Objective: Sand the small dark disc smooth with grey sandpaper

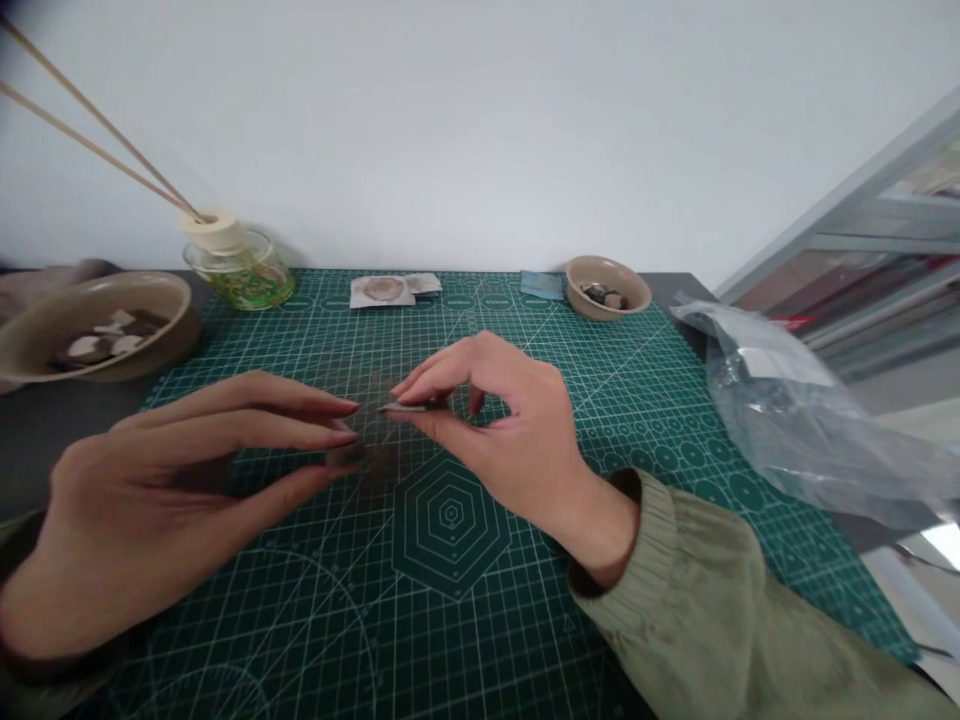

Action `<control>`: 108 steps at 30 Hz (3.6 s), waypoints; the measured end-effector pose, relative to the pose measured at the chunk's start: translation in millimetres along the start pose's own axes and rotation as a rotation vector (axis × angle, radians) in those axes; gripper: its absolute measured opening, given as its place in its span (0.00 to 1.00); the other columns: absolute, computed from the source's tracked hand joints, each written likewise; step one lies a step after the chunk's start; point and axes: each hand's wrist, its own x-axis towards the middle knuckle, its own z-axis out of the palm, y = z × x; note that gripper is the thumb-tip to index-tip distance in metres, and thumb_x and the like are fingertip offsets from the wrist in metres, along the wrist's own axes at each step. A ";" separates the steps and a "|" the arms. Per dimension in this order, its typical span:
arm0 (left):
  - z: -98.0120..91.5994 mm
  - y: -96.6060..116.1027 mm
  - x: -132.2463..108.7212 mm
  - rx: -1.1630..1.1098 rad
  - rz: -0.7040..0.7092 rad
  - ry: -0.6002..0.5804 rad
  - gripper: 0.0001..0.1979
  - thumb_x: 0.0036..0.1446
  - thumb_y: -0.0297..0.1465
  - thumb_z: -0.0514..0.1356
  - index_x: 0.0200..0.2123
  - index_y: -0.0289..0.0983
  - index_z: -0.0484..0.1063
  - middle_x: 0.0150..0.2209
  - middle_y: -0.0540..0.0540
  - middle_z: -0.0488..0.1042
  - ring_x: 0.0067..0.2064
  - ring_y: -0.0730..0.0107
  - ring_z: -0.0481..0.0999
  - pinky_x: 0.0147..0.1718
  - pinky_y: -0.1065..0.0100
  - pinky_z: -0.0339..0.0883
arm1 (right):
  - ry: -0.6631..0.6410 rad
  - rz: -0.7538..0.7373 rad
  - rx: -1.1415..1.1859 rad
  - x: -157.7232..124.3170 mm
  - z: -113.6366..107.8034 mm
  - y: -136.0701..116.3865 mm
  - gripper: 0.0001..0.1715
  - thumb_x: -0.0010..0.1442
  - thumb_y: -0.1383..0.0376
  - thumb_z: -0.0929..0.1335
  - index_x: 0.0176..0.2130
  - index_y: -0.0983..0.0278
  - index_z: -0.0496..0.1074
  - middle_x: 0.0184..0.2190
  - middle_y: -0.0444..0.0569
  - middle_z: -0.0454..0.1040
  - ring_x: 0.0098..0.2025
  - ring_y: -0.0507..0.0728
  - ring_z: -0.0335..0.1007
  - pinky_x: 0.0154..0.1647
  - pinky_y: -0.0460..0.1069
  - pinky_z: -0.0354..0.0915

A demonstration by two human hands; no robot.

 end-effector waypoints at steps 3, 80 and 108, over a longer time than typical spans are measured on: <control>-0.3 1.3 -1.9 -0.008 0.022 0.020 0.09 0.79 0.31 0.79 0.52 0.57 0.95 0.54 0.54 0.98 0.50 0.60 0.99 0.55 0.60 0.96 | 0.036 -0.270 -0.157 -3.7 -2.5 0.8 0.18 0.73 0.75 0.86 0.41 0.52 0.87 0.45 0.48 0.96 0.44 0.63 0.93 0.41 0.59 0.85; 7.5 -0.3 6.0 -0.028 -0.375 -0.194 0.05 0.64 0.38 0.77 0.38 0.57 0.96 0.37 0.57 0.91 0.39 0.65 0.89 0.39 0.62 0.75 | -0.402 0.739 0.191 1.1 10.4 -23.1 0.31 0.68 0.47 0.92 0.33 0.60 0.81 0.27 0.41 0.81 0.28 0.53 0.73 0.26 0.49 0.64; 8.9 1.8 7.8 -0.017 -0.400 -0.212 0.04 0.63 0.40 0.76 0.37 0.56 0.96 0.36 0.56 0.91 0.35 0.64 0.88 0.34 0.60 0.74 | -0.440 0.627 0.096 1.8 10.7 -25.3 0.30 0.72 0.51 0.90 0.32 0.59 0.78 0.26 0.40 0.76 0.29 0.54 0.71 0.29 0.51 0.65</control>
